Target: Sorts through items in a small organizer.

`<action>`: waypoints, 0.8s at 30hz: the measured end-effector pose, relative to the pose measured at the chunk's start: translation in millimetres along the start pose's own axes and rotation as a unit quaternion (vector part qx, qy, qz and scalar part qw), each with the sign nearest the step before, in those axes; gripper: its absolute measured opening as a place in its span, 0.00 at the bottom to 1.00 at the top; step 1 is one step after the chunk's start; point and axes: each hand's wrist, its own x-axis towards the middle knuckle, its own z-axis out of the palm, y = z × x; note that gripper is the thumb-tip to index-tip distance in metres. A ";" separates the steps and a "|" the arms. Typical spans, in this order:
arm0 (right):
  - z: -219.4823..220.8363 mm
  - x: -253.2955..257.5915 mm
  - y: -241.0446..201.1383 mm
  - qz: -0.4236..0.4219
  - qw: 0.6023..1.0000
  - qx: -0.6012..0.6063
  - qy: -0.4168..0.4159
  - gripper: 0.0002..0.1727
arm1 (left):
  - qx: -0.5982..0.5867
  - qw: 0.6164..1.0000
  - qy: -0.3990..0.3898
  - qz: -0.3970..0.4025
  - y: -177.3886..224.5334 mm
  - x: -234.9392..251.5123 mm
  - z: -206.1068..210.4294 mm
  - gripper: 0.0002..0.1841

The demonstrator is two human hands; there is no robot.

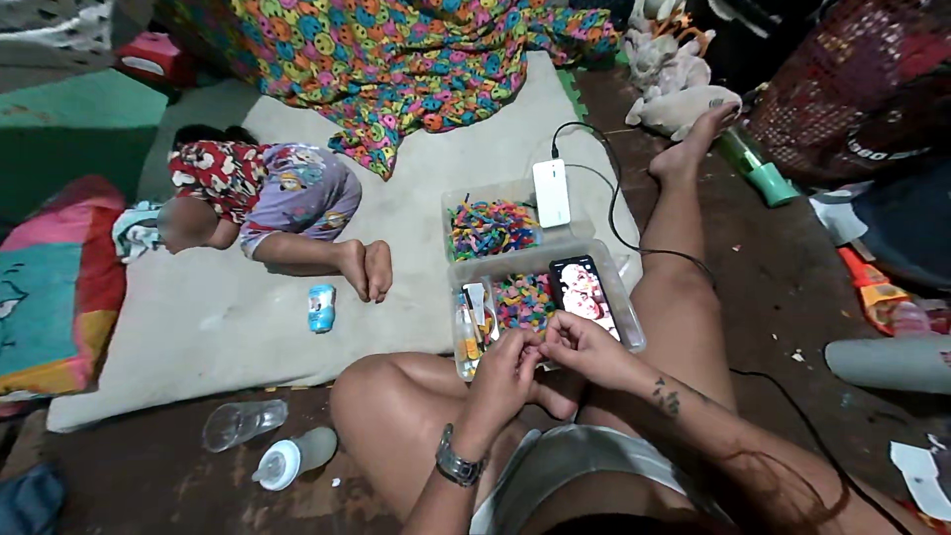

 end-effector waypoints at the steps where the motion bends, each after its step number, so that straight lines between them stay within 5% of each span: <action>1: -1.8 0.1 -1.4 0.016 1.000 0.001 -0.009 0.09 | 0.003 1.000 -0.002 0.005 -1.0 -0.2 -0.1 0.08; 5: -9.2 -1.1 -5.4 0.034 0.998 -0.058 -0.016 0.10 | 0.044 0.998 0.002 0.035 -5.3 -0.4 -0.8 0.07; 12: -4.5 -10.6 6.7 -0.152 0.943 -0.296 0.024 0.11 | 0.168 0.984 -0.035 0.055 -5.7 -2.1 -5.0 0.10; 20: -9.5 -21.4 0.0 -0.173 0.902 -0.396 0.008 0.09 | 0.286 0.955 0.027 0.079 0.8 1.6 -15.8 0.10; 24: -12.6 -28.8 0.6 -0.164 0.924 -0.346 0.020 0.11 | 0.271 0.957 0.061 0.079 0.9 6.4 -42.6 0.10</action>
